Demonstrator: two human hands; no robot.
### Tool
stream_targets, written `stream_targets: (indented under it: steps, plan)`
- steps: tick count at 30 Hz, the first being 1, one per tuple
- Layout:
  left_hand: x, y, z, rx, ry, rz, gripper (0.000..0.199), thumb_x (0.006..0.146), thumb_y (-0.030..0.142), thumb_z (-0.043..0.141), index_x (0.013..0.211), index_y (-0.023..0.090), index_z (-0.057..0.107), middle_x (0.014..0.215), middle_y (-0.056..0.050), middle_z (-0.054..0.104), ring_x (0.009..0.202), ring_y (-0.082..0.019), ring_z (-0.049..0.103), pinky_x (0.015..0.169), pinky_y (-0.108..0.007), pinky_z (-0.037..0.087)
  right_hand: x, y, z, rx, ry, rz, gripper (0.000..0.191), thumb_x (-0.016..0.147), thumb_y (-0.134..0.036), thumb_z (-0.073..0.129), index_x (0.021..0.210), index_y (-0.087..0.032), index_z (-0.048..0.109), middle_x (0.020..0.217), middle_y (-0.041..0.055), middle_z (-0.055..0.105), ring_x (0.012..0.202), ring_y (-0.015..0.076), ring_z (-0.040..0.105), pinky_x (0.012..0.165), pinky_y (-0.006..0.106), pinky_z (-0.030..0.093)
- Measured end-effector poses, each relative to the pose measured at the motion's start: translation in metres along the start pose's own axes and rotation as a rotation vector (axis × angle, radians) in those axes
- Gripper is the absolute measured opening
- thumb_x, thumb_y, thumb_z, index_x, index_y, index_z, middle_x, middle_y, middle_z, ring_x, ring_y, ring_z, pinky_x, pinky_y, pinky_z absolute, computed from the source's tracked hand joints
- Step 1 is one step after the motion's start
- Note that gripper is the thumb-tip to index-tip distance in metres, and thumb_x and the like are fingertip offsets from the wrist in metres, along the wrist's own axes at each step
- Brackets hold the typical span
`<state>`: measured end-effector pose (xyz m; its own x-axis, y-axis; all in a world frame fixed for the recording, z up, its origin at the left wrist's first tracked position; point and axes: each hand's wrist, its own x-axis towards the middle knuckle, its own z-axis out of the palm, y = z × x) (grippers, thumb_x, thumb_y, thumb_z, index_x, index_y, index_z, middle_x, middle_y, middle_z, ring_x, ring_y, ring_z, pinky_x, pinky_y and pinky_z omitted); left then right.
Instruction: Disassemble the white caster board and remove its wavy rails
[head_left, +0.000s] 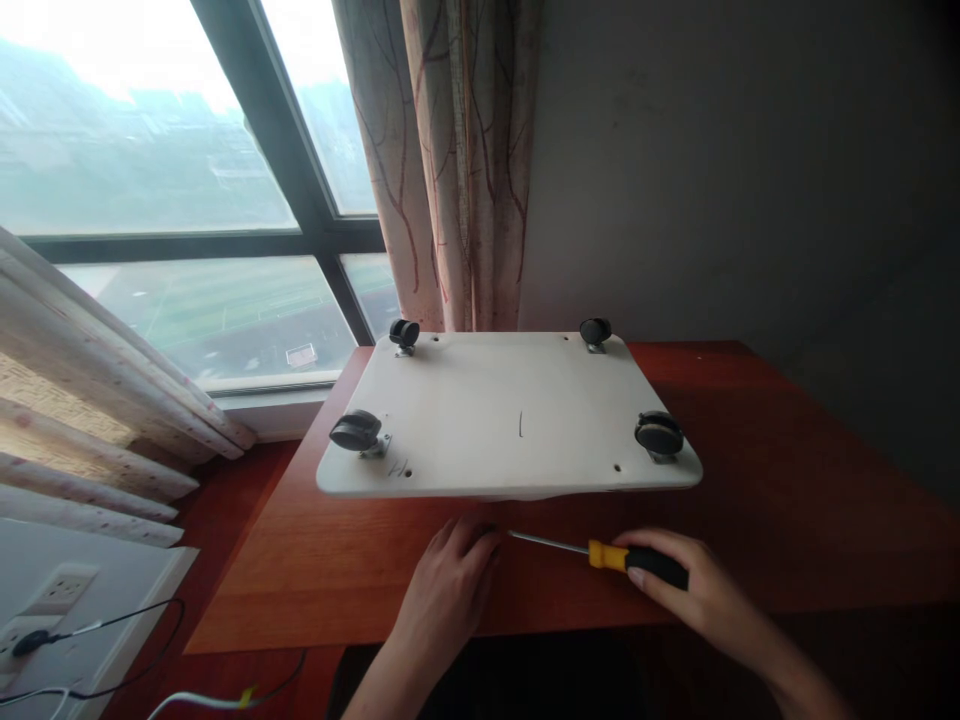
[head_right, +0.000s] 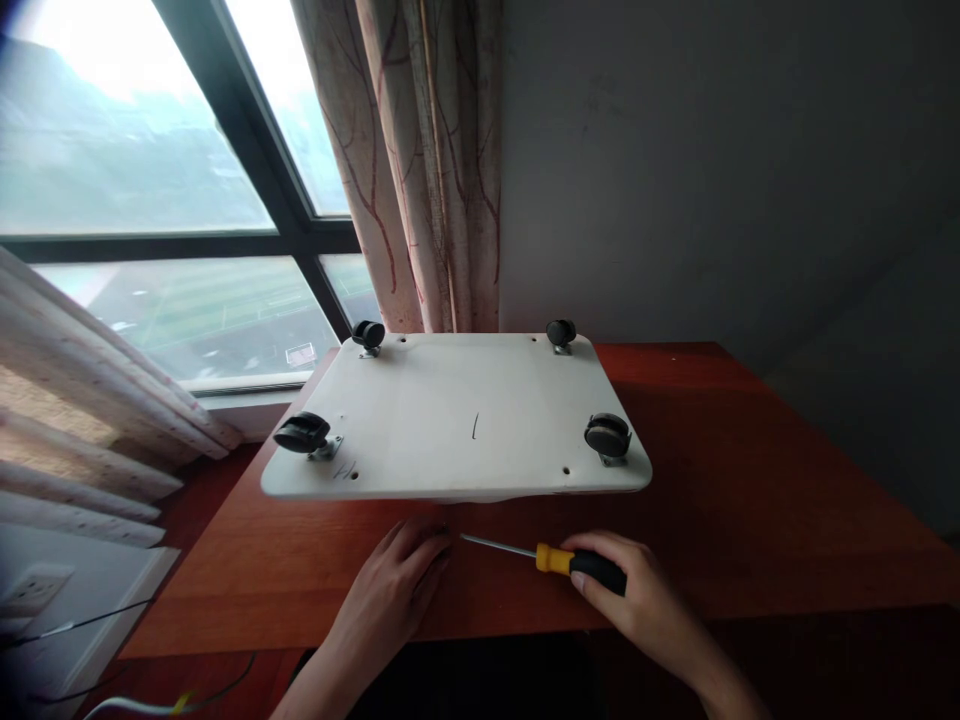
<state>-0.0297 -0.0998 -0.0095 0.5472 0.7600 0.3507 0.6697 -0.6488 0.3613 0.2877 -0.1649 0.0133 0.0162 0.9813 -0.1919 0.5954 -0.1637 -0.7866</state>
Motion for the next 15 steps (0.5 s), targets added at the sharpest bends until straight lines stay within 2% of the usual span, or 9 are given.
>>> stream_targets:
  steps: [7, 15]
  plan:
    - [-0.011, -0.005, -0.009, 0.034, 0.007, -0.022, 0.026, 0.095, 0.012, 0.052, 0.112, 0.023, 0.067, 0.114, -0.008, 0.067, 0.099, -0.024, 0.067, 0.086, -0.041, 0.061, 0.004, -0.013, 0.010, -0.068, -0.040, -0.096, 0.029, 0.090, -0.036, 0.064, 0.114, -0.024, 0.075, 0.124, 0.0084, 0.071, 0.120, 0.0287, 0.064, 0.105, 0.040, 0.049]
    - [-0.021, -0.015, -0.014, 0.063, 0.015, -0.037, 0.025, 0.097, 0.014, 0.050, 0.113, 0.023, 0.067, 0.116, -0.009, 0.067, 0.099, -0.024, 0.067, 0.086, -0.041, 0.061, 0.011, -0.018, 0.017, -0.103, -0.066, -0.279, 0.027, 0.093, -0.032, 0.061, 0.116, -0.022, 0.072, 0.117, 0.0097, 0.072, 0.110, 0.0259, 0.067, 0.101, 0.039, 0.051]
